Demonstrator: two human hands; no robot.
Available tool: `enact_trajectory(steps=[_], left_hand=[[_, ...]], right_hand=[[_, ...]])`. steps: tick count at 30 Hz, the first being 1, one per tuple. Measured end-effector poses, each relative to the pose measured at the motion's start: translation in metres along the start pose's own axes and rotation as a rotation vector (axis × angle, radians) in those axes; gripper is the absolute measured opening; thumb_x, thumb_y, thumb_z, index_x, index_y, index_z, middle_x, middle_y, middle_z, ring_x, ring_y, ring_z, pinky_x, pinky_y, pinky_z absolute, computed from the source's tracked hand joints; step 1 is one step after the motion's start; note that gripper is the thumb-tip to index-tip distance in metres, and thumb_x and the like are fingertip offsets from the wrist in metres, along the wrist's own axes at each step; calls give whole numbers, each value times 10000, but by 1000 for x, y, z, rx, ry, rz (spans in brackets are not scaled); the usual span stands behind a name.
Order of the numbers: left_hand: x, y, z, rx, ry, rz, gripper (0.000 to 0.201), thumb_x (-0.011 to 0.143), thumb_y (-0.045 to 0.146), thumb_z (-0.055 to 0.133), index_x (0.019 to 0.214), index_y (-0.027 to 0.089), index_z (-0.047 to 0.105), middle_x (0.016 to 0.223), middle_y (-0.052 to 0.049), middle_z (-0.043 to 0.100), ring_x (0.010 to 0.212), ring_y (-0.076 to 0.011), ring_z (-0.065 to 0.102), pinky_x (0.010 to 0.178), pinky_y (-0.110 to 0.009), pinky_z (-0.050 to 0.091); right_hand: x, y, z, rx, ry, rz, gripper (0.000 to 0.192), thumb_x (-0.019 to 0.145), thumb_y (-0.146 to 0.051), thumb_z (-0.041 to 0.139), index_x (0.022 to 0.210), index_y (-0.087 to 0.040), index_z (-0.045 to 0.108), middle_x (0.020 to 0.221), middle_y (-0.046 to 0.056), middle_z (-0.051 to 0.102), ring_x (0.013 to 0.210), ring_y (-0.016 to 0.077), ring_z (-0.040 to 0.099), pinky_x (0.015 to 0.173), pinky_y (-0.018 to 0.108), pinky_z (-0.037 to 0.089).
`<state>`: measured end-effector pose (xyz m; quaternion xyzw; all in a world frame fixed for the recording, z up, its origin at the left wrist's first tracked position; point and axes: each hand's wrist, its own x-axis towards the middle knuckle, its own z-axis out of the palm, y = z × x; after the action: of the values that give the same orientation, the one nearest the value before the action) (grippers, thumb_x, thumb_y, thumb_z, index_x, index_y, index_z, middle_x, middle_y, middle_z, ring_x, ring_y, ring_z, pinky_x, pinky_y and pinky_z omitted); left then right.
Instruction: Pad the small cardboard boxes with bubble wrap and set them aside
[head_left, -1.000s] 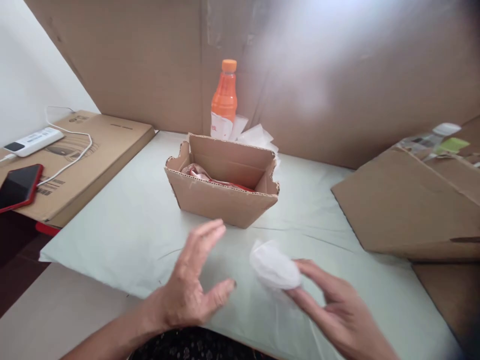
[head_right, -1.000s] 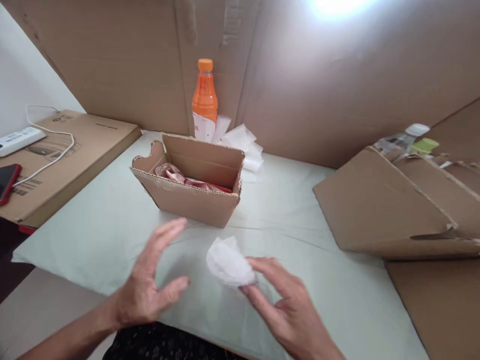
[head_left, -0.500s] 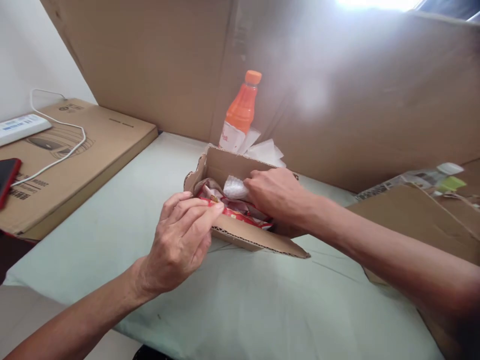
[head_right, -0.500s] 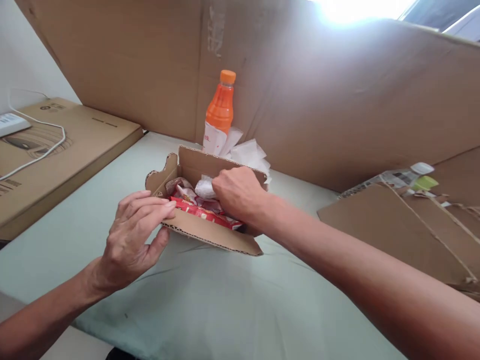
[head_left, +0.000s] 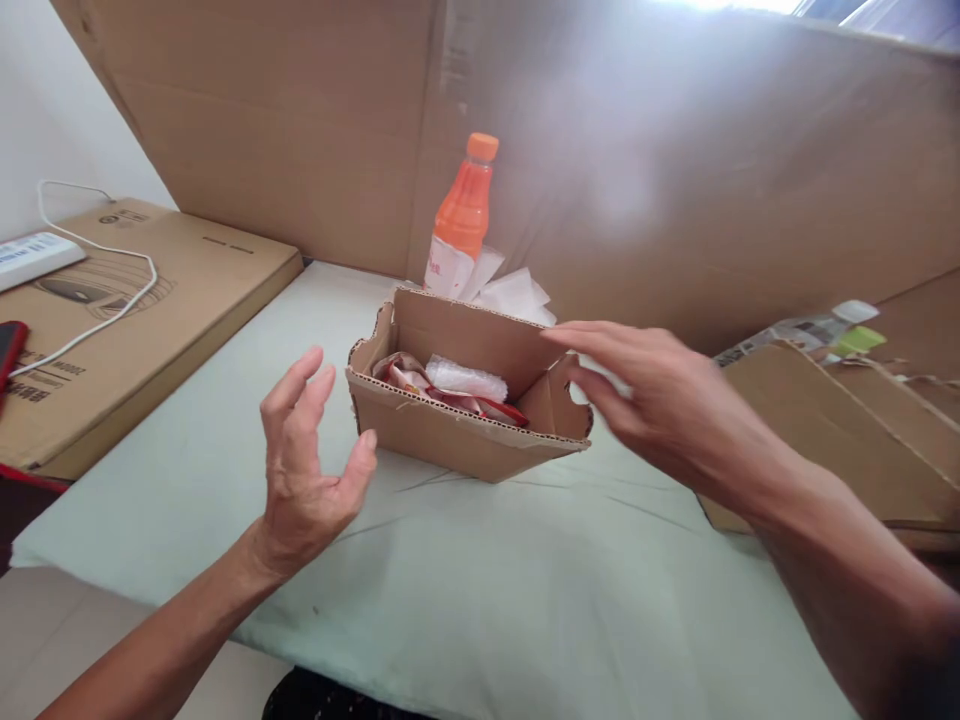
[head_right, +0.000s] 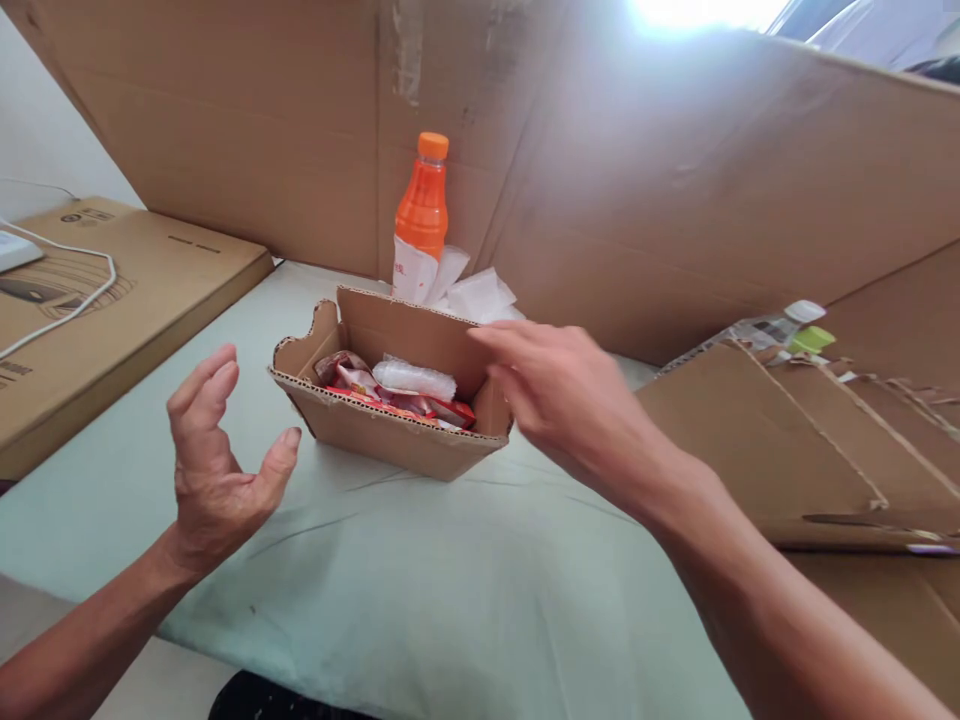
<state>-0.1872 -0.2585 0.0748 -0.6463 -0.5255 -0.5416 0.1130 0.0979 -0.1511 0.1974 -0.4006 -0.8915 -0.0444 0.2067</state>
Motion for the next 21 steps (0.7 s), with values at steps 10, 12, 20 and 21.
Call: enact_trajectory(steps=[10,12,20,21], left_hand=[[-15,-38,34,-612,-358,-590,739,837,376,684,1488,192,387,1525,-145,473,1403,-304,463,1151,-459,420],[-5,-28,51,-725,-315,-614,715,806,372,704,1436,176,429,1484,-137,520,1382,-301,483,1156,-448,413],[-51,47,25,-630,-481,-632,836,799,305,708,1540,188,338,1593,-155,397,1478,-343,369,1239,-522,299],[-66,52,9,-568,-484,-614,849,807,298,710,1555,199,319,1608,-152,374,1490,-345,351,1244,-525,292]], right_hand=[[-95,-22,104,535,9,378,535,855,-382,652,1348,-206,541,1273,126,679,1011,258,682,778,400,592],[-84,-22,113,626,46,450,505,840,-407,646,1293,-198,562,1227,121,693,935,243,686,781,408,592],[-138,-3,88,553,74,681,525,809,-604,663,1143,-201,633,1067,125,739,872,305,710,643,383,555],[-139,-4,90,557,64,659,516,806,-622,663,1110,-206,647,1048,121,744,894,316,707,649,387,553]])
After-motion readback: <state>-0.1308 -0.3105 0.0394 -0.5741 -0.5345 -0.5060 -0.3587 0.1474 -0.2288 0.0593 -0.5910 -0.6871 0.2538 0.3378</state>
